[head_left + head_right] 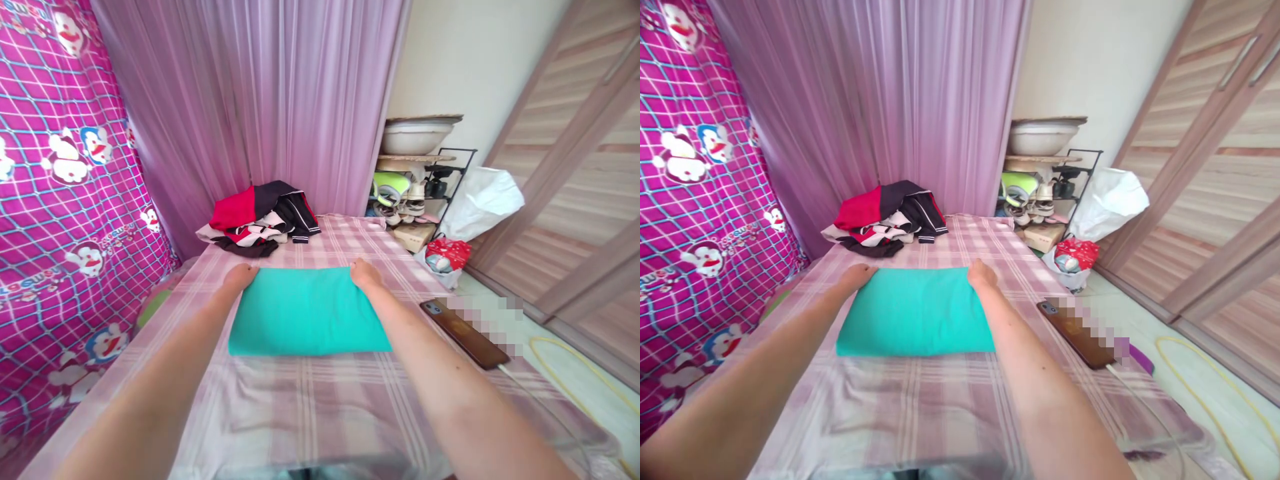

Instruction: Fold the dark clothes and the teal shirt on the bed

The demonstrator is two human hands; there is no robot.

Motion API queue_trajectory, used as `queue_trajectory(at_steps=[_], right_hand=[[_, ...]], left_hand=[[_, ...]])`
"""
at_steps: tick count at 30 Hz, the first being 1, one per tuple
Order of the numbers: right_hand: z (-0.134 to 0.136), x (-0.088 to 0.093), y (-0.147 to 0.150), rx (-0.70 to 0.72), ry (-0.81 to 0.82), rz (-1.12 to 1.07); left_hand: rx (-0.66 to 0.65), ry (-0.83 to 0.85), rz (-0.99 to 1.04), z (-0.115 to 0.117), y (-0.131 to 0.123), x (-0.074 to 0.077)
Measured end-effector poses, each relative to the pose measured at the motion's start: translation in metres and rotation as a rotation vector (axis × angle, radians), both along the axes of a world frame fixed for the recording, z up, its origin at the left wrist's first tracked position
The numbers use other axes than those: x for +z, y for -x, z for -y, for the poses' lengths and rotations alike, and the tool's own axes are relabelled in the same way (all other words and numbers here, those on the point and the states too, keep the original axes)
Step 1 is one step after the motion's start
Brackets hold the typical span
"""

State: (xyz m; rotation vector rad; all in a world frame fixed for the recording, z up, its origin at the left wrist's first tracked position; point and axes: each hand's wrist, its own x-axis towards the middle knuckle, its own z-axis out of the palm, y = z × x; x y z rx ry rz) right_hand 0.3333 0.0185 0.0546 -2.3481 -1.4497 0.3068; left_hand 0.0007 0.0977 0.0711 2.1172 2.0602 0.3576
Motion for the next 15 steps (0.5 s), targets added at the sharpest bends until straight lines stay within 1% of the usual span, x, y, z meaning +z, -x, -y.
queue_trajectory(at_steps=[2, 4, 7, 9, 12, 15], right_hand=[[-0.003, -0.013, 0.002, -0.025, 0.025, 0.008], [-0.005, -0.023, 0.003, -0.045, 0.034, 0.018], [-0.006, -0.032, 0.004, -0.068, 0.031, 0.038], [-0.005, -0.034, 0.006, -0.077, 0.041, 0.046], [-0.003, -0.032, 0.009, -0.073, 0.071, 0.045], [-0.002, -0.026, 0.008, -0.060, 0.065, 0.008]], left_hand=[[0.016, 0.038, -0.035, -0.002, -0.003, -0.012], [0.024, 0.058, -0.056, -0.003, -0.006, -0.020], [0.024, 0.068, -0.075, -0.005, -0.010, -0.029], [0.021, 0.083, -0.079, -0.005, -0.012, -0.034], [0.016, 0.106, -0.068, -0.004, -0.012, -0.040], [-0.011, 0.124, -0.034, -0.006, -0.009, -0.036]])
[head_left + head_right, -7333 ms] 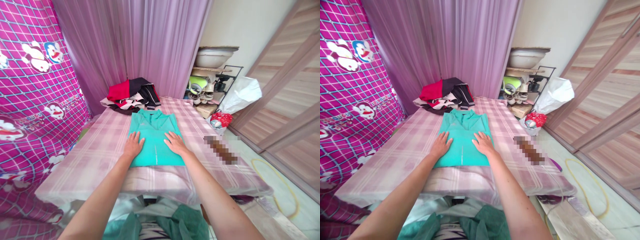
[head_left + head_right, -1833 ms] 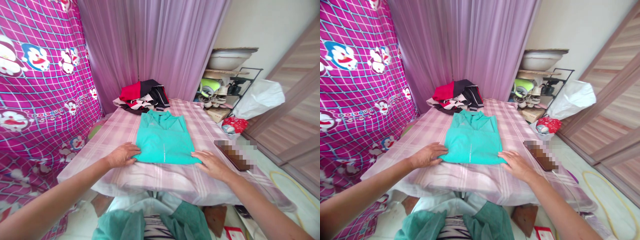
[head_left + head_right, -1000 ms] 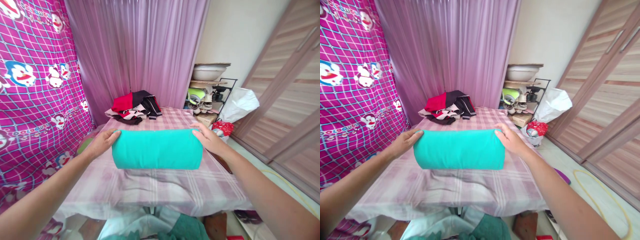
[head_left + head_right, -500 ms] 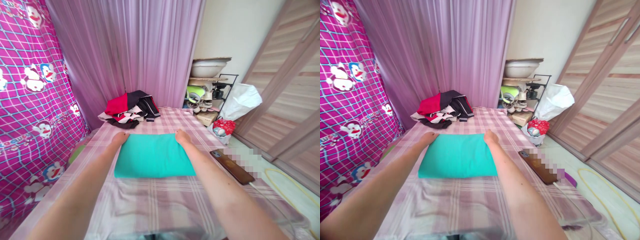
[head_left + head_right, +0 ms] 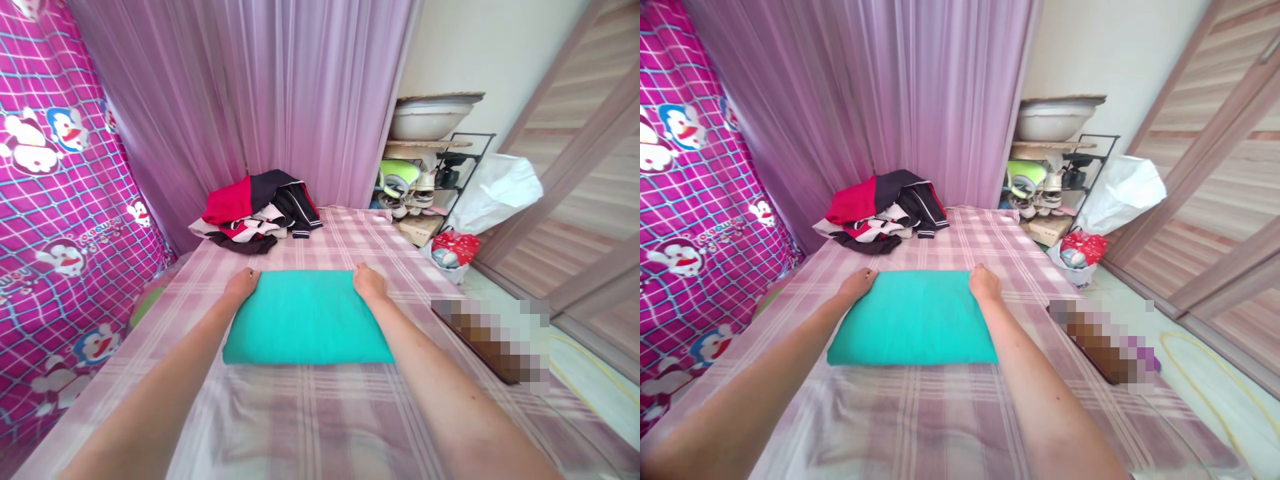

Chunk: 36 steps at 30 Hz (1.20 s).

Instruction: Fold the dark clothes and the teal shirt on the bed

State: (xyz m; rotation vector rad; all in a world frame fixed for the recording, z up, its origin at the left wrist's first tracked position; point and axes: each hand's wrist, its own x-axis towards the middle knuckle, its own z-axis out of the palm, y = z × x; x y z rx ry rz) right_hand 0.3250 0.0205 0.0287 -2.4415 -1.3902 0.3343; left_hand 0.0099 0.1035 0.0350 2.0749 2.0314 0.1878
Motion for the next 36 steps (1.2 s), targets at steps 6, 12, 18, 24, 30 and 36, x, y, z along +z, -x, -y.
queue_trajectory(at_steps=[6, 12, 18, 24, 30, 36], right_hand=[[0.001, 0.013, -0.022, 0.149, -0.046, -0.223], [0.003, 0.012, -0.034, 0.210, -0.122, -0.149], [0.008, 0.001, -0.044, 0.191, -0.120, -0.251], [0.034, 0.001, -0.081, 0.107, -0.071, -0.308], [0.060, -0.014, -0.077, 0.158, 0.003, -0.604], [0.052, -0.027, -0.069, 0.254, -0.016, -0.336]], left_hand=[[-0.092, 0.023, 0.069, -0.001, 0.002, 0.022], [-0.038, -0.072, 0.115, 0.010, -0.012, 0.016], [-0.021, -0.040, 0.104, 0.018, -0.010, 0.015], [-0.017, 0.014, 0.220, 0.030, 0.021, 0.017], [-0.038, 0.051, 0.268, 0.051, 0.024, 0.009], [-0.051, 0.049, 0.190, 0.055, 0.014, 0.007]])
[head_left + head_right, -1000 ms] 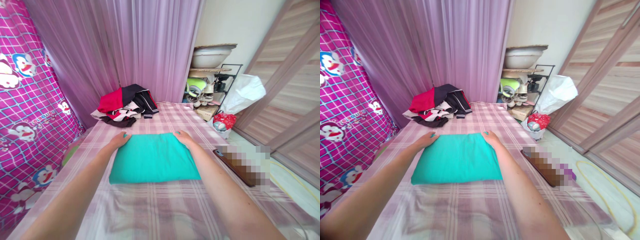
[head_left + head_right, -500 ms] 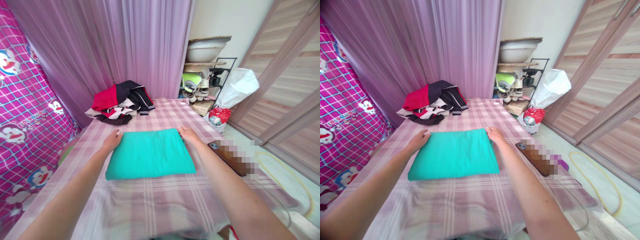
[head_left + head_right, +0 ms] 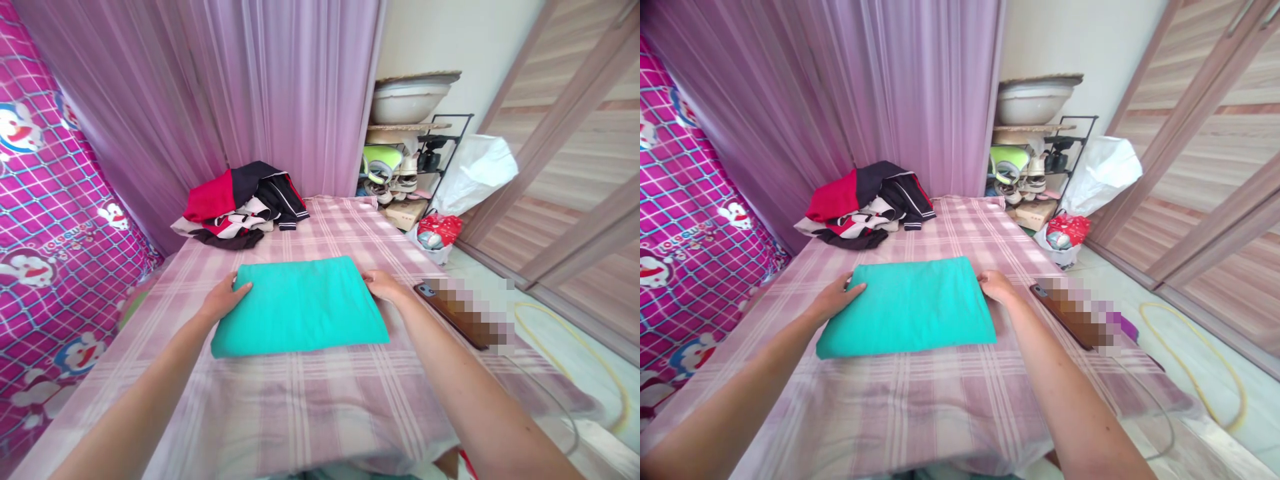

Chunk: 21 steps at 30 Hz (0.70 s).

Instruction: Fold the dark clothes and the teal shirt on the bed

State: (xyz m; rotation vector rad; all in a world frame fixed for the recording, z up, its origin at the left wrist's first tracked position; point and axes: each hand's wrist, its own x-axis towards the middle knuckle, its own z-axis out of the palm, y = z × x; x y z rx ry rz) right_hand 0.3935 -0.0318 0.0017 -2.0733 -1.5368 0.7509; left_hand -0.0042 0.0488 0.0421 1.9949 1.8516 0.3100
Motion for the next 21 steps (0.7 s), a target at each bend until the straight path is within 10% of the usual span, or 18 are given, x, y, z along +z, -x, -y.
queue_trajectory(at_steps=[10, 14, 21], right_hand=[[-0.005, -0.001, -0.001, 0.008, 0.005, 0.146], [-0.004, -0.002, -0.002, 0.009, 0.002, 0.141], [-0.001, 0.000, 0.002, -0.045, 0.012, 0.189]], left_hand=[[-0.018, -0.135, -0.117, 0.011, -0.008, 0.011], [-0.264, -0.454, -0.177, 0.031, -0.036, 0.024], [-0.585, -0.392, -0.207, 0.047, -0.091, 0.002]])
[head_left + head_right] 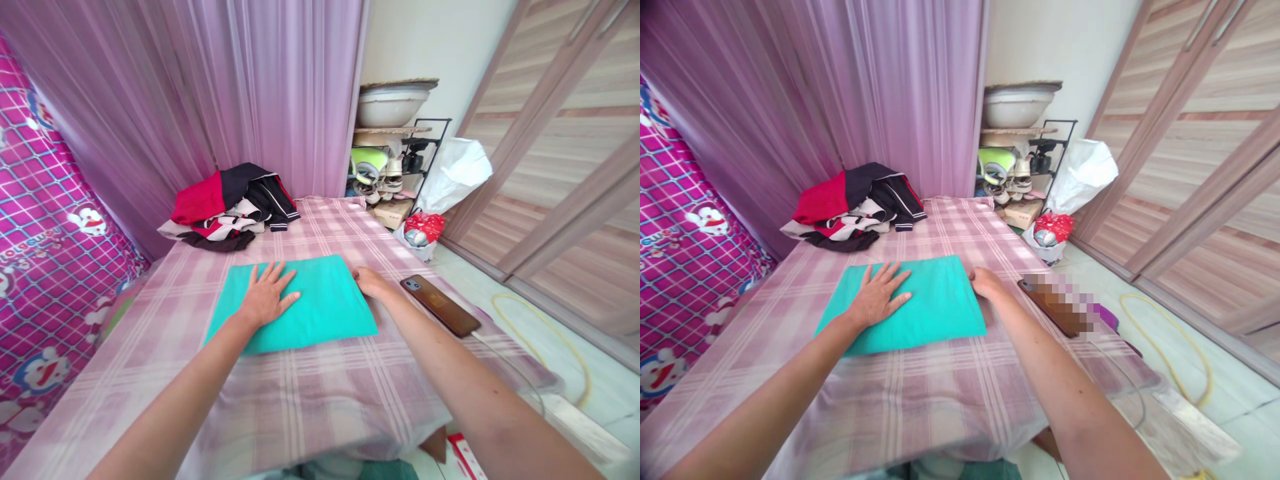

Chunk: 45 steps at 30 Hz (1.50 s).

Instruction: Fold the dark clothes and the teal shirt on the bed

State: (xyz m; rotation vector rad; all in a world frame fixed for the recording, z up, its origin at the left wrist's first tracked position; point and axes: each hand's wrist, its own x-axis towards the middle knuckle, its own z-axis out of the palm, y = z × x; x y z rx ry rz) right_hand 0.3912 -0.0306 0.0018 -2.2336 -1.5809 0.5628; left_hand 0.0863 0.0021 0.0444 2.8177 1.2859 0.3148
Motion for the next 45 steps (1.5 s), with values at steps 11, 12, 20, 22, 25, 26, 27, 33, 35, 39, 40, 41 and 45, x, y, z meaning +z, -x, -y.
queue_trajectory(at_steps=[11, 12, 20, 22, 25, 26, 27, 33, 35, 39, 40, 41, 45], right_hand=[[0.006, 0.000, -0.015, 0.066, 0.020, -0.286], [0.006, 0.000, -0.017, 0.080, 0.022, -0.319], [0.012, -0.007, -0.016, 0.086, -0.088, -0.212], [0.014, -0.005, -0.015, 0.103, -0.094, -0.158], [0.016, -0.002, -0.013, 0.106, -0.082, -0.111], [0.017, -0.001, -0.013, 0.103, -0.080, -0.097], [0.018, 0.000, -0.012, 0.102, -0.082, -0.084], [0.020, 0.003, -0.009, 0.084, -0.106, -0.077], [0.021, 0.004, -0.008, 0.079, -0.116, -0.060], [0.023, 0.006, -0.007, 0.079, -0.124, -0.034], [0.023, 0.007, -0.007, 0.080, -0.128, -0.030], [0.023, 0.008, -0.006, 0.080, -0.131, -0.024], [0.024, 0.008, -0.004, 0.057, -0.125, -0.008]], left_hand=[[0.067, 0.159, -0.158, -0.017, 0.000, -0.011], [0.071, 0.153, -0.180, -0.020, -0.003, -0.005], [-0.061, 0.073, -0.189, -0.049, -0.076, 0.043], [-0.091, 0.203, -0.186, -0.061, -0.103, 0.045], [-0.138, 0.440, -0.300, -0.082, -0.132, 0.041], [-0.150, 0.489, -0.331, -0.088, -0.137, 0.039], [-0.158, 0.522, -0.348, -0.093, -0.141, 0.037], [-0.145, 0.683, -0.304, -0.107, -0.135, 0.037], [-0.172, 0.720, -0.249, -0.107, -0.130, 0.039], [-0.217, 0.745, -0.189, -0.101, -0.125, 0.037], [-0.226, 0.739, -0.191, -0.099, -0.124, 0.036], [-0.238, 0.732, -0.188, -0.096, -0.122, 0.036], [-0.294, 0.770, -0.064, -0.083, -0.106, 0.038]])
